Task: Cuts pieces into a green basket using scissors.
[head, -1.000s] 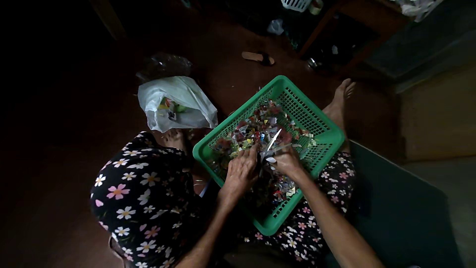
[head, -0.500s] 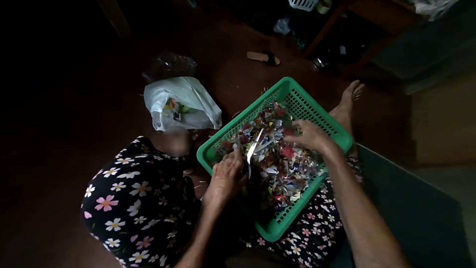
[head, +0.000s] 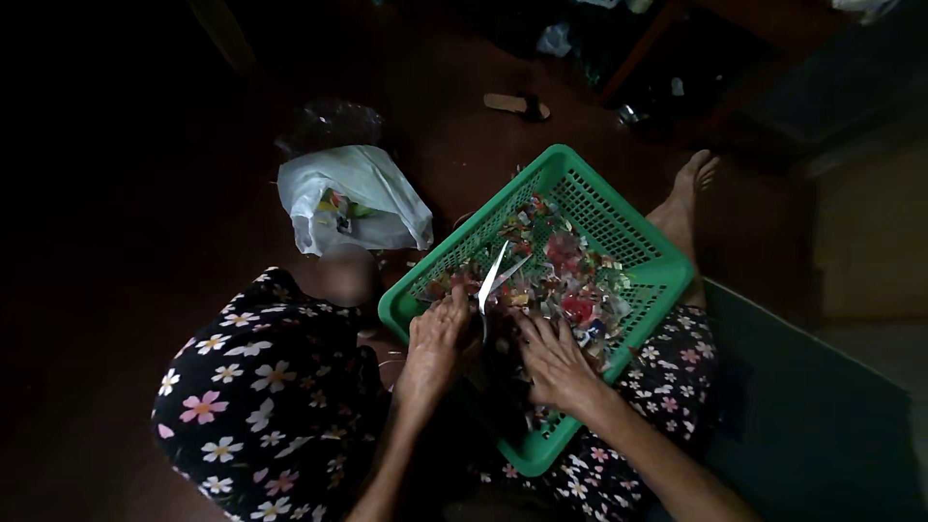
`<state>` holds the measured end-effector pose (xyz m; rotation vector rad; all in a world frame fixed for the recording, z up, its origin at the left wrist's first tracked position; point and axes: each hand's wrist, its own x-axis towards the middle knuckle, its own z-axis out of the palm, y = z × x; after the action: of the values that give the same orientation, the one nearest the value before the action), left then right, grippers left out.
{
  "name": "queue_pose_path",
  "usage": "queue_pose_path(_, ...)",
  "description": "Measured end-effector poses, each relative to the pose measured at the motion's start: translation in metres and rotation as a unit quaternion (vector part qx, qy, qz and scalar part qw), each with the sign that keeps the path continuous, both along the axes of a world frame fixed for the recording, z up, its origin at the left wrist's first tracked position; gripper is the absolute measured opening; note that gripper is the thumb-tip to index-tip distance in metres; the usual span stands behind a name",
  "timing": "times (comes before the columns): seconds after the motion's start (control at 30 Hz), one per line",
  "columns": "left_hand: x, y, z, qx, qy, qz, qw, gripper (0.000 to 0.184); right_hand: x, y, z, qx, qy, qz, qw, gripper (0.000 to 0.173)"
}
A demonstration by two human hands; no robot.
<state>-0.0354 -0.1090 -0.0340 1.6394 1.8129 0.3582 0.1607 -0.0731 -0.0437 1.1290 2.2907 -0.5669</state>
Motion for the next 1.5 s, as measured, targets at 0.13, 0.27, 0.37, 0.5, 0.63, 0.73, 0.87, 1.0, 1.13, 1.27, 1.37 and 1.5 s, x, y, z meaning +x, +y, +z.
queue_pose_path(0.13,0.009,0.003,-0.012,0.027,0.008,0.003,1.000,0.034,0.015,0.021,-0.016,0.093,0.087,-0.126,0.984,0.058)
queue_pose_path(0.27,0.009,0.002,-0.016,0.008,0.003,0.008,1.000,0.041,0.010,0.060,-0.010,0.068,0.162,-0.360,0.916,0.060)
queue_pose_path(0.37,0.010,0.000,-0.018,-0.024,-0.014,-0.027,0.999,0.064,0.005,0.069,0.002,0.032,0.140,-0.450,0.881,0.072)
queue_pose_path(0.5,0.027,0.002,-0.030,0.023,-0.044,-0.040,0.998,0.066,-0.002,0.055,0.011,0.026,0.211,-0.407,0.889,0.044)
queue_pose_path(0.63,0.039,0.006,-0.035,0.093,-0.034,-0.004,0.995,0.042,-0.011,0.050,0.018,0.035,0.187,-0.397,0.898,0.046)
queue_pose_path(0.73,0.042,0.006,-0.035,0.122,-0.031,0.007,0.992,0.025,-0.010,0.053,0.023,0.032,0.131,-0.385,0.913,0.047)
queue_pose_path(0.87,0.032,0.005,-0.032,0.079,-0.050,0.000,0.996,0.030,0.003,0.060,0.028,0.026,0.117,-0.384,0.916,0.048)
queue_pose_path(1.0,0.021,0.001,-0.024,0.014,-0.061,-0.044,0.997,0.056,0.015,0.063,0.033,0.060,0.099,-0.367,0.923,0.047)
queue_pose_path(1.13,0.035,0.006,-0.028,0.042,-0.077,-0.068,0.994,0.063,0.006,0.052,0.043,0.042,0.026,-0.287,0.957,0.043)
queue_pose_path(1.27,0.041,0.009,-0.035,0.083,-0.035,-0.045,0.995,0.034,-0.004,0.049,0.038,0.029,0.004,-0.251,0.968,0.039)
queue_pose_path(1.37,0.036,0.007,-0.035,0.103,-0.030,-0.030,0.994,0.026,-0.006,0.051,0.040,0.034,-0.010,-0.269,0.963,0.038)
queue_pose_path(1.5,0.023,0.005,-0.026,0.041,-0.034,-0.050,0.997,0.029,0.006,0.051,0.044,0.170,0.043,-0.221,0.959,0.041)
